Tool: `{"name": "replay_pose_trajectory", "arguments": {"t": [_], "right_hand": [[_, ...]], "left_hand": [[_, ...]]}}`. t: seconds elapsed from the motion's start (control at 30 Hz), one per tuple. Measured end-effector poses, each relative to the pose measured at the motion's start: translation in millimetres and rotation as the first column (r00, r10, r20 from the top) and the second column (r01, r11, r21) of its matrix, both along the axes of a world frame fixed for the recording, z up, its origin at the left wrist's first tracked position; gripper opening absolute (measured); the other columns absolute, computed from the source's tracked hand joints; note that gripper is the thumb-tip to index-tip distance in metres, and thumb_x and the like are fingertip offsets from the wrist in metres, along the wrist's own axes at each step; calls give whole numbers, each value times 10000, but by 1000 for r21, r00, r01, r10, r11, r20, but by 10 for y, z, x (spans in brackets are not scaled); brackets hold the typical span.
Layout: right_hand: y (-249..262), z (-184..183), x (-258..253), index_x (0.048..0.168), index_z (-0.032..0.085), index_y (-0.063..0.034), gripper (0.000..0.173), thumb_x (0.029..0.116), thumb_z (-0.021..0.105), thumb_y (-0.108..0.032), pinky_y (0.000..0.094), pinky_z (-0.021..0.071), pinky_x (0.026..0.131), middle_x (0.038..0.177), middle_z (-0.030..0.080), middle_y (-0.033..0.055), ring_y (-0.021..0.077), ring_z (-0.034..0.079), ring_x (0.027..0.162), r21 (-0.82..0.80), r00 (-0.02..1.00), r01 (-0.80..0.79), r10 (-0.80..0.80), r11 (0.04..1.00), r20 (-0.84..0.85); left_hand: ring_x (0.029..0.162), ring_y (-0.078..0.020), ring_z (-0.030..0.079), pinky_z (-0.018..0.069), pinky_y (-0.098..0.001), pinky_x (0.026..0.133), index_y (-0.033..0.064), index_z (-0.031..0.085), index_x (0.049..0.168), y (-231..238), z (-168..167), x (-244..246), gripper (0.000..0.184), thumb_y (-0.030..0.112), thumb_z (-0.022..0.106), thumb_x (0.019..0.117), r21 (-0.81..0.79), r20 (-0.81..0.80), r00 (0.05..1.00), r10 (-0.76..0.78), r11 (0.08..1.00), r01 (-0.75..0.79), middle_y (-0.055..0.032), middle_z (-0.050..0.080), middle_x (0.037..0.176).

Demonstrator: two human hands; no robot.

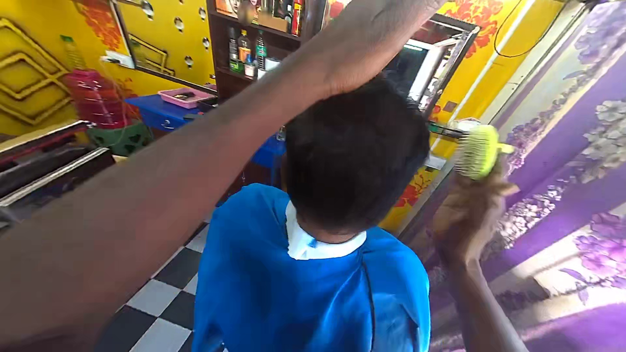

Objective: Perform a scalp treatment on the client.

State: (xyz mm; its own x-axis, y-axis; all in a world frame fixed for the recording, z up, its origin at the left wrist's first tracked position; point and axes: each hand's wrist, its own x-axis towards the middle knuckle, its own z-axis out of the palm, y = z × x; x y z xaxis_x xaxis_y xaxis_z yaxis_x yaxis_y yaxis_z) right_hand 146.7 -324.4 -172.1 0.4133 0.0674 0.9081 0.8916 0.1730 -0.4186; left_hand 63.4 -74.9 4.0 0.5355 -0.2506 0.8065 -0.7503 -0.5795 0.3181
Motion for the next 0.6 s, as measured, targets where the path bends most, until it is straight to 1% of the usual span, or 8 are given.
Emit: {"name": "replay_pose_trajectory", "arguments": {"t": [0.03, 0.1, 0.23, 0.33, 0.4, 0.47, 0.53, 0.6], "right_hand": [[98, 31, 89, 1546, 359, -119, 730, 1034, 348, -639, 321, 405, 1146, 1486, 509, -45, 86, 492, 1350, 50, 975, -158, 164, 986, -152], [249, 30, 253, 1563, 320, -95, 822, 1015, 239, -703, 375, 418, 1132, 1488, 503, 29, 144, 503, 1341, 30, 886, -356, 348, 934, -308], [508, 54, 343, 1619, 218, -123, 889, 987, 73, -731, 389, 312, 1213, 1587, 413, 56, 173, 391, 1456, 85, 696, -572, 537, 816, -476], [587, 54, 309, 1634, 204, -154, 899, 973, 70, -750, 372, 270, 1229, 1640, 336, 43, 166, 323, 1498, 167, 604, -645, 632, 745, -486], [570, -6, 198, 1623, 239, -149, 889, 981, 63, -738, 368, 245, 1235, 1670, 275, 25, 162, 274, 1522, 151, 634, -664, 658, 733, -406], [563, -83, 92, 1618, 271, -159, 877, 984, 133, -749, 384, 239, 1241, 1683, 251, 11, 174, 248, 1537, 99, 702, -654, 650, 750, -291], [574, -158, 19, 1597, 334, -103, 878, 992, 268, -737, 410, 276, 1240, 1665, 299, 61, 215, 291, 1524, 61, 791, -596, 599, 800, -123], [579, -245, -31, 1562, 383, -38, 845, 1017, 328, -682, 430, 275, 1256, 1655, 307, 118, 255, 281, 1531, -6, 866, -496, 495, 868, 63]], "left_hand": [[1386, -128, 490, 406, -360, 1159, 95, 576, 1413, -95, 99, 26, 543, 394, 237, 1112, 70, -75, 996, 45, 997, -40, -42, 580, 1442], [1409, -135, 459, 373, -430, 1163, 163, 535, 1474, -280, 261, 46, 612, 489, 172, 1105, 225, -206, 957, 204, 962, -157, -14, 530, 1504], [1421, -220, 460, 343, -569, 1137, 218, 540, 1465, -485, 379, 221, 775, 672, 87, 1029, 492, -410, 766, 495, 828, -271, -36, 528, 1511], [1339, -282, 522, 358, -576, 1094, 133, 605, 1399, -608, 414, 319, 803, 671, 133, 1035, 634, -472, 636, 610, 736, -235, -116, 589, 1416], [1280, -262, 560, 377, -563, 1040, 155, 651, 1340, -702, 413, 345, 792, 695, 164, 1027, 674, -508, 563, 652, 708, -212, -89, 633, 1360], [1291, -224, 558, 364, -540, 1053, 187, 674, 1326, -745, 405, 321, 760, 710, 216, 1018, 665, -555, 536, 636, 726, -174, -36, 650, 1355], [1278, -193, 566, 369, -521, 1061, 225, 675, 1340, -777, 392, 238, 733, 717, 243, 1010, 683, -552, 561, 617, 721, -120, -14, 662, 1331], [1176, -161, 616, 426, -502, 1001, 250, 708, 1259, -791, 360, 82, 705, 720, 248, 1006, 747, -479, 623, 619, 660, -82, 5, 698, 1220]]}}
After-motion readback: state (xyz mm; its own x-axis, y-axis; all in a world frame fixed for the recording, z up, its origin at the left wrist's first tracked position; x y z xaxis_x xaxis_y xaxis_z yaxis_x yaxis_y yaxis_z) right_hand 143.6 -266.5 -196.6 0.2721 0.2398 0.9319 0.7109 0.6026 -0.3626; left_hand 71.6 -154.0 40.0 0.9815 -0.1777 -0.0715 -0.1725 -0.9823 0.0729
